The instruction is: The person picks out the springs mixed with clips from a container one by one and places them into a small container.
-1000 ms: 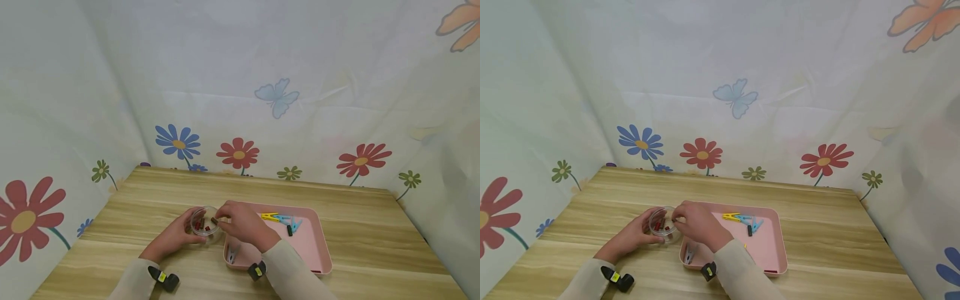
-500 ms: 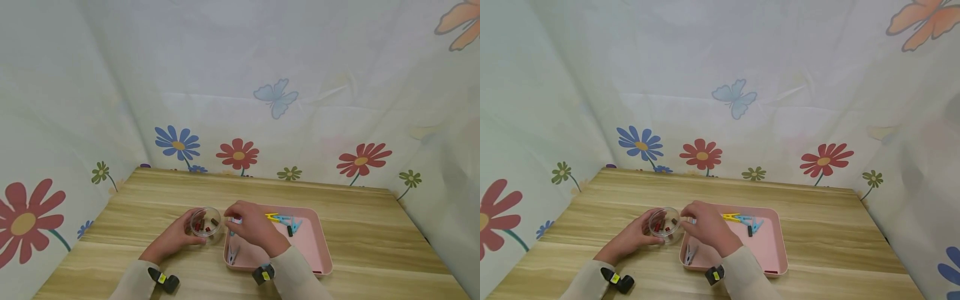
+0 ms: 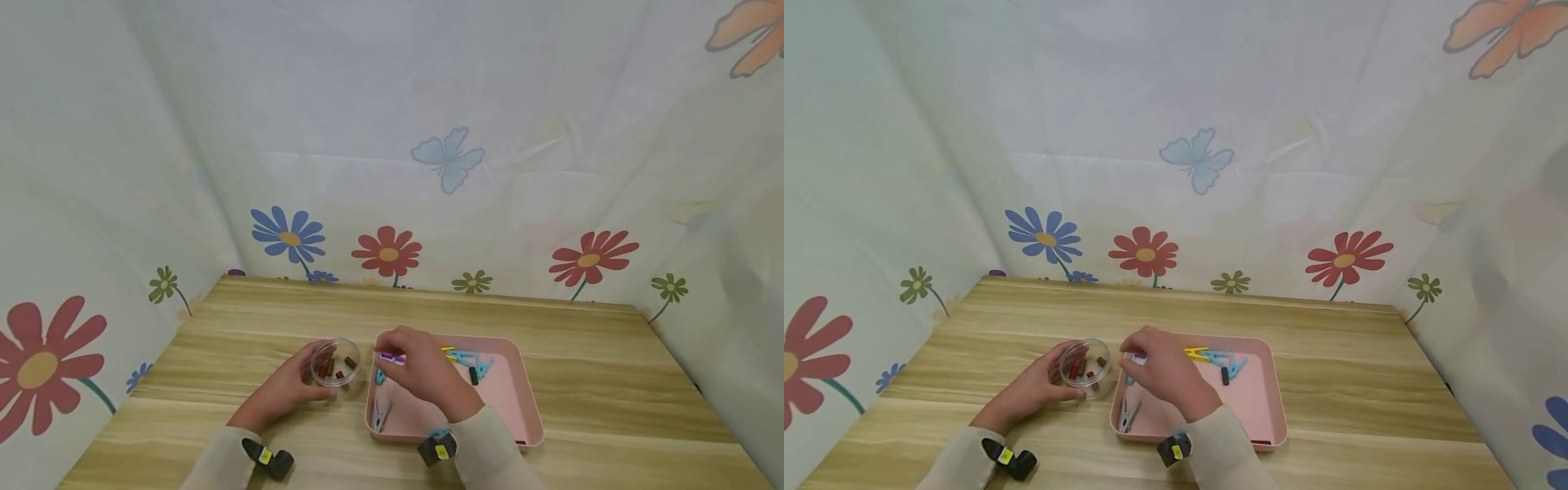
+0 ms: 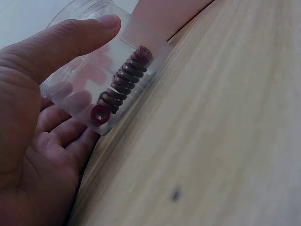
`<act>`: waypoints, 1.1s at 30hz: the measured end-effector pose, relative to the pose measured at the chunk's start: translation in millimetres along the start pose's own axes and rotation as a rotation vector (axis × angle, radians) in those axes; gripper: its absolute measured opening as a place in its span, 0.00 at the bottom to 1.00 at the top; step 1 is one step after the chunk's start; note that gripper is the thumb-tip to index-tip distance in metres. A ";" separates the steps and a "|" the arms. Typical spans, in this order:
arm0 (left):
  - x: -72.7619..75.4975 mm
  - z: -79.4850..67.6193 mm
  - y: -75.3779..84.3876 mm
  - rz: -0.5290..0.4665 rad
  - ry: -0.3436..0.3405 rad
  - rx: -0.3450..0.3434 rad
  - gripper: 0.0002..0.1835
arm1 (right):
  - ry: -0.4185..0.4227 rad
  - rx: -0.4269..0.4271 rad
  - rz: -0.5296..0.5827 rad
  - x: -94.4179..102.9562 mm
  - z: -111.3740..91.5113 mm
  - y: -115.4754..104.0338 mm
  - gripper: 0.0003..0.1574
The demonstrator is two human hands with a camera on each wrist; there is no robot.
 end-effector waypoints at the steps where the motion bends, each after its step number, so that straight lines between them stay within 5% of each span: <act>1: -0.6 0.1 -0.1 -0.004 0.000 0.001 0.46 | 0.003 0.002 0.004 0.1 -0.6 1.1 0.07; 9: -2.7 -0.7 2.3 -0.004 -0.005 0.008 0.46 | 0.005 0.027 0.064 3.1 -4.6 7.3 0.07; 33: -0.1 0.2 3.1 0.034 0.008 0.013 0.47 | 0.137 -0.051 -0.014 38.3 -7.0 23.8 0.11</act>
Point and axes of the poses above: each hand's wrist, its own z-axis towards the middle knuckle, its own x-axis out of the back of the hand, y = z × x, the point moved 7 cm from there along z, towards the middle knuckle, and after that the axes turned 15 degrees about z, right-handed, at the moved point
